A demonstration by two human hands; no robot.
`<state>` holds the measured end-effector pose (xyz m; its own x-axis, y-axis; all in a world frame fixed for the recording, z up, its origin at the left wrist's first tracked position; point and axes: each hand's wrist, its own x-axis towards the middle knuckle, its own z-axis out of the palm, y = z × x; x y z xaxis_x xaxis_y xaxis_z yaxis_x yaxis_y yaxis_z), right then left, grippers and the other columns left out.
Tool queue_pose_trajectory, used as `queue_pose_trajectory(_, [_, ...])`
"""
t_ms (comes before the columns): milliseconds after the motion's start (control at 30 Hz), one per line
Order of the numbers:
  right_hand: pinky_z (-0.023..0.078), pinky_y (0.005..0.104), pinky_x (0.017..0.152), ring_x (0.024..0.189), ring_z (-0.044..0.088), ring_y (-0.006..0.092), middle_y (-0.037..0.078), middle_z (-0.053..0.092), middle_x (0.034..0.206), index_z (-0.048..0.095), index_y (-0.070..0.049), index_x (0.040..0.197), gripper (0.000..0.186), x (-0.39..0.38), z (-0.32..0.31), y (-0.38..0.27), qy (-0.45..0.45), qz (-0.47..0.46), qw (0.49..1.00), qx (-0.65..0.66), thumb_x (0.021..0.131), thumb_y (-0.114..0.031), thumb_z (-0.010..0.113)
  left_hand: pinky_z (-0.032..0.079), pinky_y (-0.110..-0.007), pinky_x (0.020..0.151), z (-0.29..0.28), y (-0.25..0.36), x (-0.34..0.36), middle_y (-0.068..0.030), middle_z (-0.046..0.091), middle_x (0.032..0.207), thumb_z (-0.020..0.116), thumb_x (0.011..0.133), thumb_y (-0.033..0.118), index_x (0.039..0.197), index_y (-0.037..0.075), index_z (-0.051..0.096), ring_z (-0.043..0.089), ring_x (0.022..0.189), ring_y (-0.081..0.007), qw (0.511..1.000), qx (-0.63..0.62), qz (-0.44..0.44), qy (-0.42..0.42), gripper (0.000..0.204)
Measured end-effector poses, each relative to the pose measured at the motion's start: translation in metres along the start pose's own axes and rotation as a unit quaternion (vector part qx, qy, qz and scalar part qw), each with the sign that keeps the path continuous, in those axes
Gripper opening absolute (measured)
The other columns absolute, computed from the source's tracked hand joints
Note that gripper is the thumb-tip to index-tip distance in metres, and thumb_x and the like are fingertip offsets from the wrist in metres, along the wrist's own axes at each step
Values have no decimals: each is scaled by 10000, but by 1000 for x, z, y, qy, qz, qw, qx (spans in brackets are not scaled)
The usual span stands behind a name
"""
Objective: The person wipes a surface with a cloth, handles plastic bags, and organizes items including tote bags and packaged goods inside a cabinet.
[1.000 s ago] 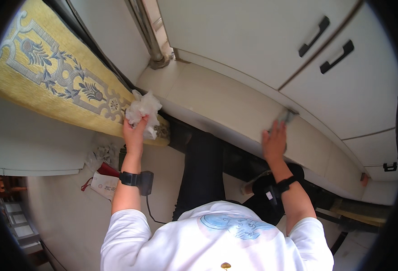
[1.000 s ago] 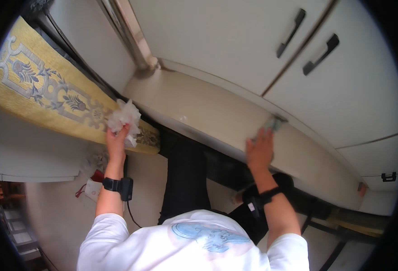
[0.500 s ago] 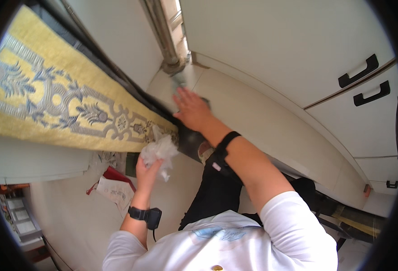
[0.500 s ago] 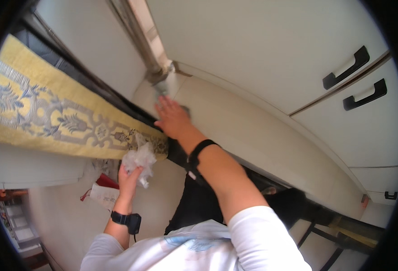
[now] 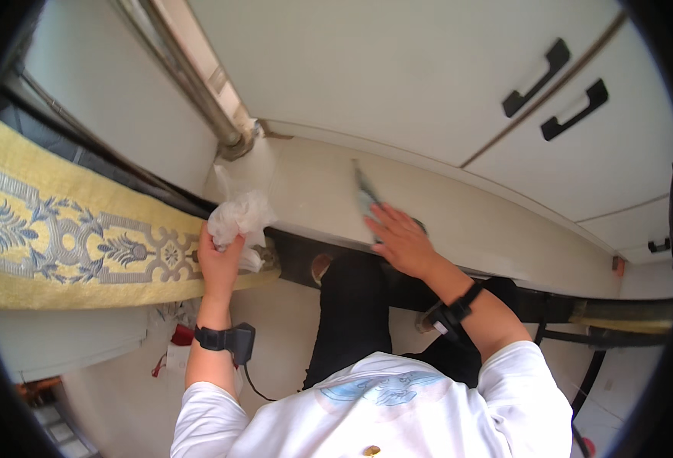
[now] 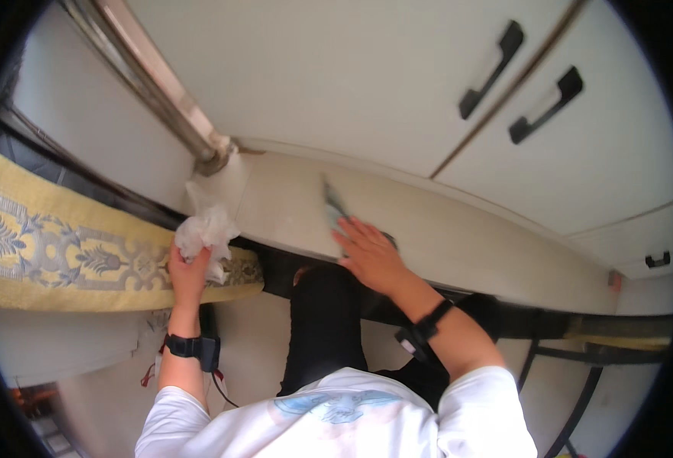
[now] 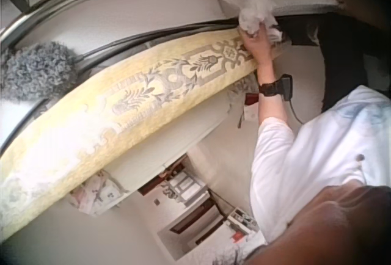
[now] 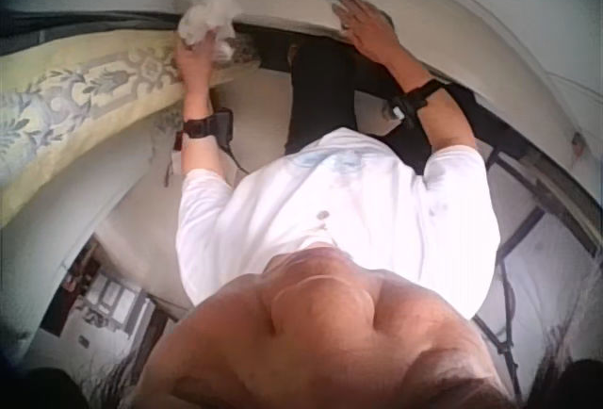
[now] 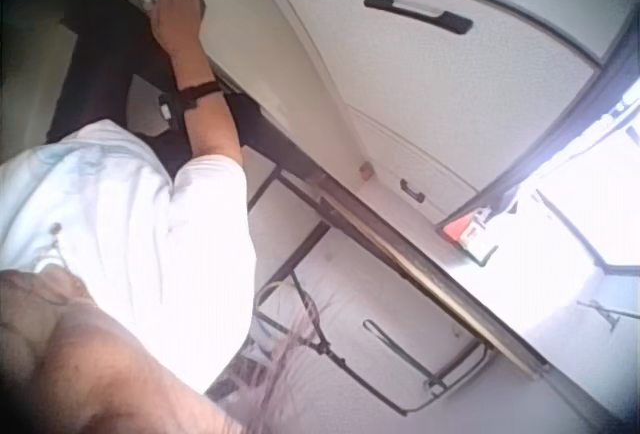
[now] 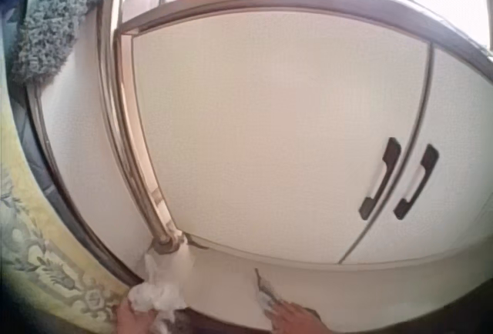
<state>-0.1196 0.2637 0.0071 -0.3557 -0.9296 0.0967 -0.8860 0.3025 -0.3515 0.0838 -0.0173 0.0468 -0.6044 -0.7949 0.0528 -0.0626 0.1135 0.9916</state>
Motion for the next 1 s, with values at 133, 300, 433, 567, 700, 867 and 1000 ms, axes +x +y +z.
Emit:
queue_pose_trajectory(133, [282, 443, 1037, 1273, 326, 349, 165, 329, 1394, 390, -83, 1324, 530, -101, -17, 45, 64, 151, 985, -62, 833, -201, 550, 455, -282, 727, 11, -9, 43, -91, 601, 867, 681, 734, 61, 931, 24, 511, 576, 842, -147, 980, 157, 115, -44, 263])
queue_pose_trajectory(300, [307, 459, 1012, 1235, 359, 382, 191, 355, 1364, 404, -74, 1309, 510, -193, -16, 86, 157, 272, 942, -118, 834, -195, 543, 430, -414, 689, 19, -20, 76, -152, 555, 834, 675, 722, 152, 890, 30, 499, 526, 803, -358, 900, 376, 218, 31, 272])
queue_pose_trajectory(433, [311, 466, 1005, 1223, 362, 405, 209, 370, 1347, 425, -65, 1292, 486, -201, -13, 89, 187, 272, 933, -140, 837, -191, 537, 425, -453, 719, 3, -52, 100, -168, 564, 872, 686, 733, 238, 937, 34, 491, 529, 857, -373, 840, 505, 193, 38, 349])
queue_pose_trajectory(567, [313, 464, 1002, 1211, 373, 416, 226, 385, 1331, 435, -58, 1280, 457, -198, -13, 91, 198, 261, 937, -125, 848, -179, 521, 431, -464, 748, 14, -47, 109, -183, 552, 946, 696, 731, 268, 986, 38, 479, 517, 903, -392, 826, 534, 178, 29, 406])
queue_pose_trajectory(700, [322, 465, 996, 1202, 380, 420, 216, 390, 1334, 438, -54, 1278, 445, -205, -8, 98, 194, 249, 942, -119, 853, -163, 508, 439, -450, 748, 15, -30, 102, -218, 558, 1019, 691, 754, 289, 1004, -16, 517, 520, 911, -409, 831, 516, 208, 28, 430])
queue_pose_trajectory(867, [411, 408, 875, 1031, 529, 367, 199, 573, 1080, 530, -27, 1103, 278, -198, -34, 110, 203, 335, 920, -23, 912, -210, 445, 454, -392, 714, 4, -45, 93, -204, 521, 1097, 659, 783, 152, 1074, -27, 505, 539, 831, -337, 824, 483, 292, 50, 374])
queue_pose_trajectory(1000, [436, 382, 725, 824, 561, 345, 184, 597, 897, 571, -31, 939, 268, -135, -86, 83, 344, 316, 880, 81, 920, -278, 468, 461, -337, 725, -24, -55, 94, -168, 543, 1083, 647, 793, 129, 1139, -24, 486, 560, 807, -274, 862, 447, 235, 49, 412])
